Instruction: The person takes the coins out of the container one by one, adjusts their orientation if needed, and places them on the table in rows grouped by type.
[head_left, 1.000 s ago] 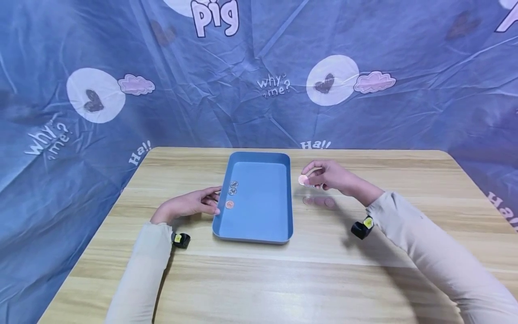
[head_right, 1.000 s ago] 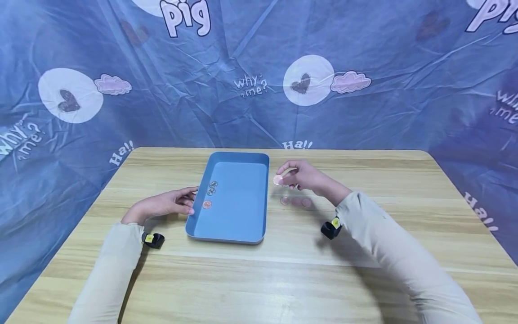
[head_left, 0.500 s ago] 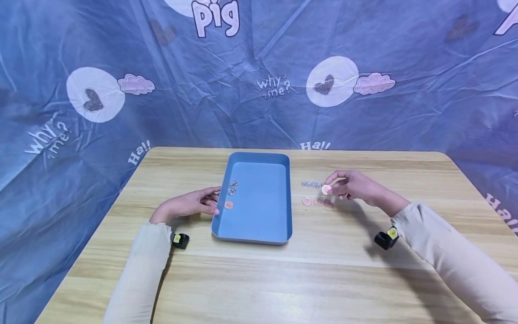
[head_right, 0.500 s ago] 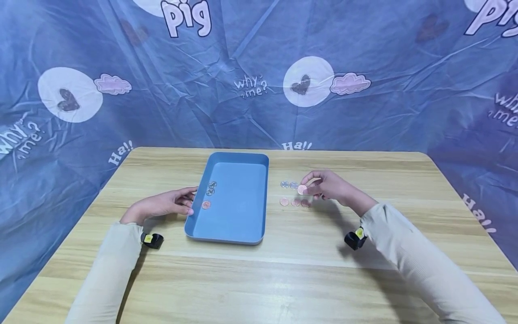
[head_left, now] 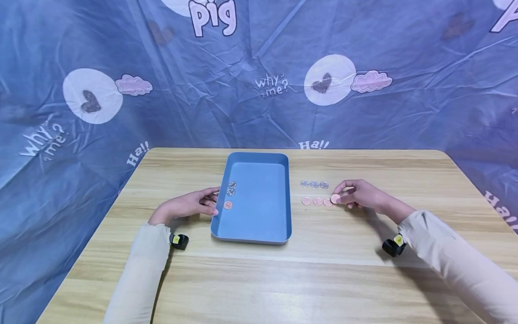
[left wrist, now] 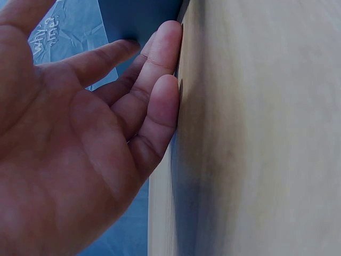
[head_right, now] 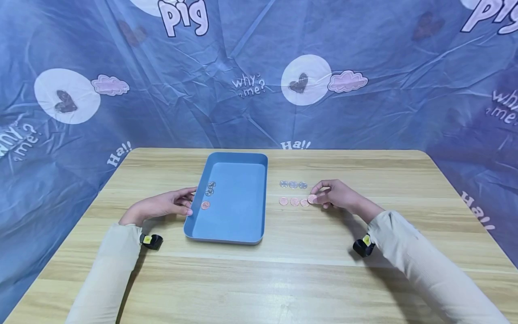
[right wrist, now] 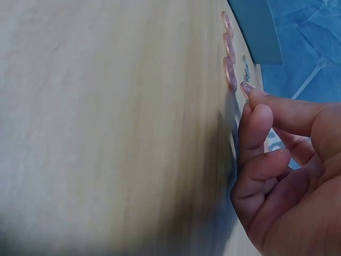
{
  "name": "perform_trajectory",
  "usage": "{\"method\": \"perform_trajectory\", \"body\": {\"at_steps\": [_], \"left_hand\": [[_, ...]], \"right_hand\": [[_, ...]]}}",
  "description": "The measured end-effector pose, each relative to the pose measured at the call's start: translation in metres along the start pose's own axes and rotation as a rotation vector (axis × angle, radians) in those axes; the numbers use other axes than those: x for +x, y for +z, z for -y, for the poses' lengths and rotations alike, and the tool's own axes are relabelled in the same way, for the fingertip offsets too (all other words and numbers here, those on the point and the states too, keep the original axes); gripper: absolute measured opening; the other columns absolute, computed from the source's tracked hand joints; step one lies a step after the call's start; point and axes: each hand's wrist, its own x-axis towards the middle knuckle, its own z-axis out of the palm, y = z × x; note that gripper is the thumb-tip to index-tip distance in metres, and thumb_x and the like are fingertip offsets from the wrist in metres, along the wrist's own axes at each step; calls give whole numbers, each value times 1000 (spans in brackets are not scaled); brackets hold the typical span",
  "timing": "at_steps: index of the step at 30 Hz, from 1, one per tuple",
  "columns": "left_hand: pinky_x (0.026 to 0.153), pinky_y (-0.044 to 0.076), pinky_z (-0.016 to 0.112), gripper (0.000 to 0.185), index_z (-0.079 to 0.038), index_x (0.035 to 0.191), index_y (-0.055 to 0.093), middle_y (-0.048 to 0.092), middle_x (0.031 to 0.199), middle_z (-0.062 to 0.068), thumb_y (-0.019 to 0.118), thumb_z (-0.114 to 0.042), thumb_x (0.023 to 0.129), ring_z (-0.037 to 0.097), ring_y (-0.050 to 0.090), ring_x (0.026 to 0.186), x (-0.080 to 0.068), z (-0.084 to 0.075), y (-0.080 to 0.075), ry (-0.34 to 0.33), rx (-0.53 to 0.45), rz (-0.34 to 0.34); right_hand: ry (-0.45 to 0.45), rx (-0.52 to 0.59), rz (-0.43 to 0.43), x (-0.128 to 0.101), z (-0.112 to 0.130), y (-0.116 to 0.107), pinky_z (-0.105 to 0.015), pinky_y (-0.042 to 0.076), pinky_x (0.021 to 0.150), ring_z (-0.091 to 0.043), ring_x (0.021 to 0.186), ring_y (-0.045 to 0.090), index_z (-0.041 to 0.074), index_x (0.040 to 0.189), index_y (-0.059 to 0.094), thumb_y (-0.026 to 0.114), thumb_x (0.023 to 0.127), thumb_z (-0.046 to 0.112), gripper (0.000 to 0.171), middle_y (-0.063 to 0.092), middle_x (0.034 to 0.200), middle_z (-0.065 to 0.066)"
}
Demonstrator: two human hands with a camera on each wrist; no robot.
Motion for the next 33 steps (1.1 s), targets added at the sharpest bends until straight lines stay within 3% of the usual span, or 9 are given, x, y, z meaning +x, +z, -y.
{"method": "perform_trajectory", "body": {"at_steps": [9, 15, 25, 33], "left_hand": [[109, 37, 41, 88, -1, 154, 11, 38, 142, 24, 68, -21, 90, 26, 50, 120, 0, 1, 0, 1, -11, 2], [111, 36, 45, 89, -1, 154, 10, 36, 143, 24, 68, -22, 90, 28, 49, 122, 0, 2, 0, 3, -14, 0], [112, 34, 46, 89, -3, 155, 10, 36, 143, 23, 68, -23, 91, 29, 47, 124, 2, 2, -1, -3, -3, 1], [111, 35, 44, 88, -4, 155, 10, 36, 143, 22, 68, -23, 91, 30, 46, 125, 2, 1, 0, -14, -4, -3]], "right_hand": [[16, -17, -21, -3, -4, -1, -24, 38, 52, -8, 62, 54, -1, 114, 56, 68, 88, 15, 33, 58, 70, 6], [-30, -78, -51, -1, -4, 1, -22, 39, 49, -8, 60, 53, -4, 112, 59, 70, 86, 14, 33, 54, 70, 3], [-135, -254, -124, 2, -4, 4, -21, 40, 56, -7, 62, 46, -5, 103, 66, 71, 82, 7, 24, 56, 72, 0], [-132, -261, -104, 3, -8, 2, -21, 39, 59, -7, 64, 44, -5, 99, 67, 69, 83, 6, 19, 60, 77, -1]]}}
